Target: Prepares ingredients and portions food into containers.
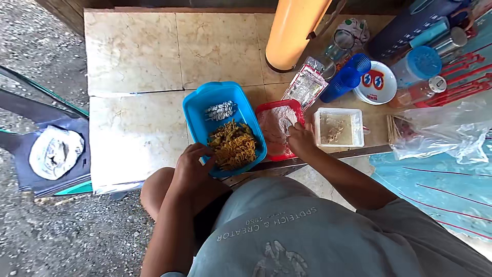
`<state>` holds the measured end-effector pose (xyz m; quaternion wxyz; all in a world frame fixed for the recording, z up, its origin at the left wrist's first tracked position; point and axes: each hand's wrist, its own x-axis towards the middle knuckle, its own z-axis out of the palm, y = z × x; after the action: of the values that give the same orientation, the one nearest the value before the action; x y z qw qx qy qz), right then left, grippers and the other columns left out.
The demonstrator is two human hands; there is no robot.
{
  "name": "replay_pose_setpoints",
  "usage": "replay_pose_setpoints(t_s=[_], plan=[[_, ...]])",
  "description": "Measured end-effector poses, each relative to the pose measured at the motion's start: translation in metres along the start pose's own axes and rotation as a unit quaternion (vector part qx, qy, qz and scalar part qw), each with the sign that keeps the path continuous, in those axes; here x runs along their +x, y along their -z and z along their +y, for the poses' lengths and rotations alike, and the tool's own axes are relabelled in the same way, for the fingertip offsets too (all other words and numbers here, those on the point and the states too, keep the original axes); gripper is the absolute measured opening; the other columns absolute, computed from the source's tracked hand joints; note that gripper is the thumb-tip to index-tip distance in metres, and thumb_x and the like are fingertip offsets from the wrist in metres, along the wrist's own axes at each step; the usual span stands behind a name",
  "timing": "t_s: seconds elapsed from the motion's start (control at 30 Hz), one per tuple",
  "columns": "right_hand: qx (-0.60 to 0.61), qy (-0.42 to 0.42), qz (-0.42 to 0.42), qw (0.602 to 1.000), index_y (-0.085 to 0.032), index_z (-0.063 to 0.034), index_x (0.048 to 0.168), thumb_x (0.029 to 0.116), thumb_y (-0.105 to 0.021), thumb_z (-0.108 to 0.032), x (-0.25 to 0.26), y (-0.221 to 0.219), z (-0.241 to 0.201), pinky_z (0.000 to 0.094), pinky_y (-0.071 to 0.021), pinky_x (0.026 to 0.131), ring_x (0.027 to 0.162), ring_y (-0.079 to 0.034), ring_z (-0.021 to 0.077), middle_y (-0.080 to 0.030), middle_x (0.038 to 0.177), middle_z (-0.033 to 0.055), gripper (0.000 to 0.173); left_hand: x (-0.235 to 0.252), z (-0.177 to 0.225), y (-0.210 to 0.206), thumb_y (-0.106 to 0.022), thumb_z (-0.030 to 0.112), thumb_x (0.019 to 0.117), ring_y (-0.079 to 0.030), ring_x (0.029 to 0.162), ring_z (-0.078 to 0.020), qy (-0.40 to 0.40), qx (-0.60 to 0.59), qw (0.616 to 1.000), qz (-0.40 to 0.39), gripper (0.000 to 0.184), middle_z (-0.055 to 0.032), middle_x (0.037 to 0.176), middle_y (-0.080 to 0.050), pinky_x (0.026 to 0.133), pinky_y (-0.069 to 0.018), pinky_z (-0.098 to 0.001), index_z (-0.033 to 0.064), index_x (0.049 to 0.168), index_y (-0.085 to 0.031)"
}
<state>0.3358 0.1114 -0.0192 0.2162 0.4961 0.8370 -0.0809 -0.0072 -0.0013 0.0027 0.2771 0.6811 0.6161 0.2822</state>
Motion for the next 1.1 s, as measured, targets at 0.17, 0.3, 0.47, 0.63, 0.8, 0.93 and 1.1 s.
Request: replay_pose_setpoints(t_s=[0.17,0.3,0.47,0.63,0.8,0.93,1.1], plan=[[0.077,-0.006,0.079,0.994,-0.078,-0.0002,0.094,0.0904,-0.072,-0.014,-0.003,0.006,0.006,0.0665,-0.0398,0.098,0.115,-0.059,0.0443,-0.069,0.110,0.0219,0.015,-0.001,-0.002,-0.001,-0.067,0.014,0.0910,-0.065,0.097,-0.0227,-0.007,0.000,1.000,0.005,0.011,-0.0083,0.099,-0.070,0.080,-0.0523,-0.0436,0.0056,0.090,-0.075],[0.166,-0.049,0.139,0.975,-0.079,-0.0067,0.100,0.0926,-0.071,-0.020,-0.007,0.037,0.023,0.0684,-0.0392,0.098,0.118,-0.058,0.0440,-0.070,0.110,0.0195,0.018,0.001,-0.002,-0.002,-0.068,0.014,0.0907,-0.065,0.097,-0.0234,-0.006,0.000,1.000,0.004,0.011,-0.0086,0.100,-0.070,0.080,-0.0519,-0.0453,0.0057,0.091,-0.075],[0.137,-0.069,0.124,0.980,-0.079,-0.0161,0.119,0.1026,-0.058,-0.013,0.006,0.044,0.051,0.0655,-0.0367,0.103,0.125,-0.056,0.0411,-0.069,0.122,0.0176,0.027,0.002,-0.001,-0.001,-0.068,0.015,0.0906,-0.064,0.098,-0.0237,0.001,-0.002,1.000,0.003,0.012,-0.0080,0.100,-0.070,0.081,-0.0512,-0.0465,0.0056,0.091,-0.075],[0.157,-0.075,0.135,0.975,-0.079,-0.0107,0.108,0.0964,-0.067,-0.012,0.013,0.048,0.058,0.0675,-0.0346,0.105,0.124,-0.055,0.0427,-0.069,0.118,0.0182,0.017,0.001,-0.004,-0.002,-0.067,0.014,0.0909,-0.066,0.097,-0.0293,-0.016,0.005,1.000,0.005,0.013,-0.0115,0.099,-0.070,0.080,-0.0536,-0.0520,0.0034,0.090,-0.074],[0.094,-0.021,0.116,0.989,-0.081,-0.0139,0.107,0.0929,-0.066,-0.005,0.021,0.041,0.058,0.0643,-0.0380,0.102,0.119,-0.058,0.0405,-0.069,0.114,0.0171,0.022,0.002,-0.004,-0.003,-0.068,0.013,0.0903,-0.066,0.096,-0.0280,-0.015,0.009,1.000,0.008,0.012,-0.0102,0.098,-0.070,0.080,-0.0530,-0.0505,0.0039,0.090,-0.075],[0.035,0.010,0.073,0.997,-0.081,-0.0085,0.104,0.0954,-0.065,-0.006,0.026,0.038,0.051,0.0669,-0.0348,0.107,0.120,-0.056,0.0428,-0.068,0.117,0.0199,0.018,0.001,-0.002,-0.003,-0.069,0.013,0.0901,-0.066,0.096,-0.0276,-0.011,0.004,1.000,0.011,0.011,-0.0105,0.098,-0.070,0.081,-0.0534,-0.0502,0.0035,0.090,-0.075],[-0.006,0.019,0.080,0.997,-0.079,-0.0030,0.099,0.0954,-0.066,-0.007,0.032,0.022,0.045,0.0665,-0.0356,0.105,0.122,-0.056,0.0435,-0.066,0.121,0.0218,0.014,0.002,-0.003,-0.003,-0.069,0.012,0.0898,-0.065,0.097,-0.0268,-0.008,-0.001,1.000,0.009,0.010,-0.0095,0.098,-0.070,0.081,-0.0531,-0.0500,0.0042,0.090,-0.074]])
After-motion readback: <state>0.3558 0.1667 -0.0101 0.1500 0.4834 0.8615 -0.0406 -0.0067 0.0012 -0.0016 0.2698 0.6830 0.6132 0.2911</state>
